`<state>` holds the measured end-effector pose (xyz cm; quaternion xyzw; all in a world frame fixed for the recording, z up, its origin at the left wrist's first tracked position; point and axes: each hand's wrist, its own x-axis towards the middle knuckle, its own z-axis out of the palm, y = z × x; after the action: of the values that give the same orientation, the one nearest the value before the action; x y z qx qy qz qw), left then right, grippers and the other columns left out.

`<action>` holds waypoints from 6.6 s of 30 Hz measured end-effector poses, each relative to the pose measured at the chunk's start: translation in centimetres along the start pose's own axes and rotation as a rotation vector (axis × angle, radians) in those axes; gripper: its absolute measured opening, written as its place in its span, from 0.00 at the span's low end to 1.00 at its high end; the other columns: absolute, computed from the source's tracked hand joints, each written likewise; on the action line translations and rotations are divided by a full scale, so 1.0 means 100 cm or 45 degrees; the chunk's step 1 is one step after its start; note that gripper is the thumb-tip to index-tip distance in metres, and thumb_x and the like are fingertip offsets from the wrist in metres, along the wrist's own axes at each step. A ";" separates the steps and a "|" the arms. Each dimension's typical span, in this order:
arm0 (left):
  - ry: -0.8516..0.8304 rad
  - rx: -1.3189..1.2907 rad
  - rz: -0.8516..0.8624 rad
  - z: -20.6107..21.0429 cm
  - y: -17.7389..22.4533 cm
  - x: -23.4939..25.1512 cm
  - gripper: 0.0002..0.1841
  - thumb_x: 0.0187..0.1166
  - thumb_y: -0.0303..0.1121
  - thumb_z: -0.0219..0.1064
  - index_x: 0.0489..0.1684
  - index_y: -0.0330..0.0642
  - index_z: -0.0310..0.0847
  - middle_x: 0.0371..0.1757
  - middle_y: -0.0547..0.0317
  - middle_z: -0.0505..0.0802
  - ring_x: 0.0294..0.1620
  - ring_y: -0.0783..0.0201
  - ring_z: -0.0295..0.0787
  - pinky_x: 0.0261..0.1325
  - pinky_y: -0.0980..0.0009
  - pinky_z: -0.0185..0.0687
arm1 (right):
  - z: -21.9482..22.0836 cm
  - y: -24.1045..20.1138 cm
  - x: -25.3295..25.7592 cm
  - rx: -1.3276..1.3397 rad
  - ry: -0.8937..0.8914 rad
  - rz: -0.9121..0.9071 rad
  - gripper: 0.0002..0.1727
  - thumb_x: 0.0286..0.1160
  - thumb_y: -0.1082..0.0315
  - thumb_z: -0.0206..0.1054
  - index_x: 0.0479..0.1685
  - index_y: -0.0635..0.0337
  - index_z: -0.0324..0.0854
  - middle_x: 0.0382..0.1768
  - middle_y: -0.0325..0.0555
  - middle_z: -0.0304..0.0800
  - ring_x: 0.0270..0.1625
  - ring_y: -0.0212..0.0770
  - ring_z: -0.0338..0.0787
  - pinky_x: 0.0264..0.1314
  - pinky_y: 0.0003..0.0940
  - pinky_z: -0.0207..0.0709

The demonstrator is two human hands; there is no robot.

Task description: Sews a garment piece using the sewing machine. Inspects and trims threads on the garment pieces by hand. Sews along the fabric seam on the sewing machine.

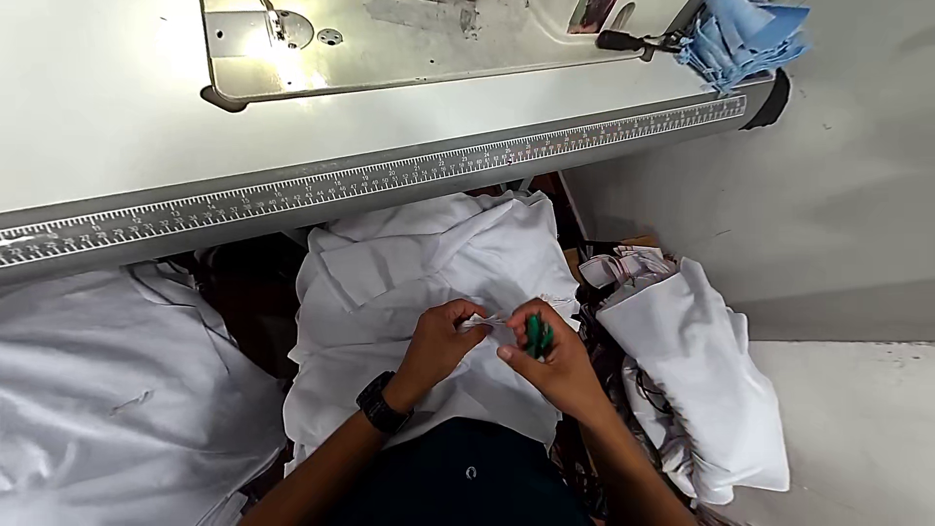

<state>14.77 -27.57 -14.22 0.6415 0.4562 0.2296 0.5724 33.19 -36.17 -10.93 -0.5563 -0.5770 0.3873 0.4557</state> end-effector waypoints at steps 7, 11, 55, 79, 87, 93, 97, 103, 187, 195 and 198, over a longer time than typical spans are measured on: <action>-0.026 -0.126 -0.017 0.002 0.007 -0.006 0.06 0.73 0.26 0.78 0.44 0.40 0.90 0.32 0.59 0.93 0.30 0.67 0.88 0.35 0.70 0.85 | -0.001 0.032 -0.005 -0.264 0.085 -0.041 0.11 0.77 0.70 0.72 0.56 0.53 0.90 0.55 0.37 0.88 0.47 0.29 0.87 0.45 0.25 0.85; -0.031 -0.255 -0.035 0.001 0.008 -0.007 0.07 0.73 0.23 0.77 0.44 0.37 0.90 0.34 0.56 0.94 0.32 0.66 0.89 0.37 0.71 0.86 | 0.002 0.024 0.001 -0.296 0.018 -0.063 0.08 0.75 0.71 0.73 0.50 0.54 0.89 0.45 0.37 0.87 0.39 0.29 0.85 0.38 0.25 0.82; 0.090 0.028 0.019 0.006 0.002 -0.004 0.06 0.74 0.28 0.78 0.44 0.44 0.91 0.31 0.61 0.93 0.26 0.69 0.87 0.30 0.71 0.84 | 0.026 0.012 -0.017 1.234 -0.287 0.902 0.16 0.92 0.59 0.52 0.60 0.60 0.79 0.40 0.46 0.90 0.37 0.38 0.93 0.45 0.36 0.92; 0.053 -0.119 0.051 0.001 -0.001 -0.005 0.05 0.74 0.27 0.77 0.43 0.42 0.91 0.31 0.61 0.93 0.28 0.69 0.87 0.33 0.72 0.84 | -0.015 -0.005 -0.015 0.857 -0.335 0.558 0.20 0.86 0.53 0.61 0.67 0.53 0.82 0.43 0.39 0.92 0.38 0.32 0.91 0.42 0.30 0.89; 0.022 -0.119 0.019 0.001 0.004 -0.009 0.06 0.75 0.28 0.76 0.45 0.43 0.91 0.33 0.60 0.93 0.30 0.68 0.88 0.35 0.71 0.85 | -0.095 -0.047 0.142 -1.108 0.623 -0.353 0.20 0.86 0.59 0.63 0.65 0.64 0.83 0.54 0.55 0.92 0.52 0.52 0.93 0.52 0.54 0.85; 0.016 -0.127 0.027 -0.005 0.002 -0.003 0.05 0.74 0.30 0.77 0.43 0.45 0.94 0.34 0.62 0.96 0.33 0.68 0.91 0.39 0.70 0.89 | -0.085 -0.043 0.190 -1.339 0.481 -0.490 0.20 0.88 0.64 0.58 0.73 0.52 0.83 0.66 0.49 0.89 0.72 0.56 0.83 0.69 0.59 0.71; -0.011 -0.114 0.036 -0.007 0.003 -0.009 0.06 0.77 0.30 0.75 0.47 0.47 0.94 0.35 0.64 0.95 0.32 0.70 0.89 0.37 0.72 0.87 | -0.052 -0.037 0.103 -0.596 0.121 -0.498 0.10 0.81 0.67 0.66 0.45 0.63 0.90 0.41 0.46 0.93 0.44 0.38 0.91 0.50 0.39 0.88; -0.020 -0.089 0.047 -0.007 0.000 -0.012 0.07 0.77 0.31 0.75 0.48 0.48 0.93 0.32 0.63 0.94 0.27 0.70 0.85 0.31 0.73 0.81 | -0.011 0.037 0.010 -0.454 -0.107 -0.229 0.08 0.71 0.60 0.79 0.43 0.51 0.92 0.41 0.33 0.90 0.49 0.33 0.87 0.56 0.37 0.83; 0.193 0.196 0.744 -0.019 0.007 -0.017 0.05 0.79 0.33 0.70 0.42 0.46 0.92 0.50 0.65 0.94 0.57 0.69 0.90 0.62 0.69 0.88 | -0.026 0.005 0.012 -0.432 -0.013 -0.459 0.04 0.74 0.69 0.74 0.39 0.59 0.92 0.46 0.40 0.92 0.49 0.30 0.91 0.52 0.24 0.88; 0.280 -0.017 0.779 -0.027 0.025 -0.032 0.07 0.85 0.31 0.63 0.47 0.43 0.87 0.44 0.66 0.89 0.38 0.75 0.84 0.39 0.80 0.83 | -0.016 -0.029 0.021 -0.345 0.065 -0.535 0.07 0.70 0.71 0.76 0.27 0.60 0.85 0.42 0.40 0.91 0.40 0.27 0.89 0.40 0.20 0.86; 0.418 0.056 0.941 -0.039 0.042 -0.045 0.07 0.87 0.32 0.62 0.47 0.43 0.86 0.42 0.66 0.87 0.38 0.77 0.82 0.40 0.83 0.81 | -0.010 -0.057 0.029 -0.305 0.050 -0.632 0.08 0.68 0.72 0.75 0.26 0.59 0.82 0.39 0.39 0.89 0.37 0.26 0.87 0.37 0.18 0.84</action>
<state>10.83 -29.04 -8.34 0.7291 0.2850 0.5094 0.3573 32.57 -33.85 -4.92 -0.4552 -0.7285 0.1819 0.4785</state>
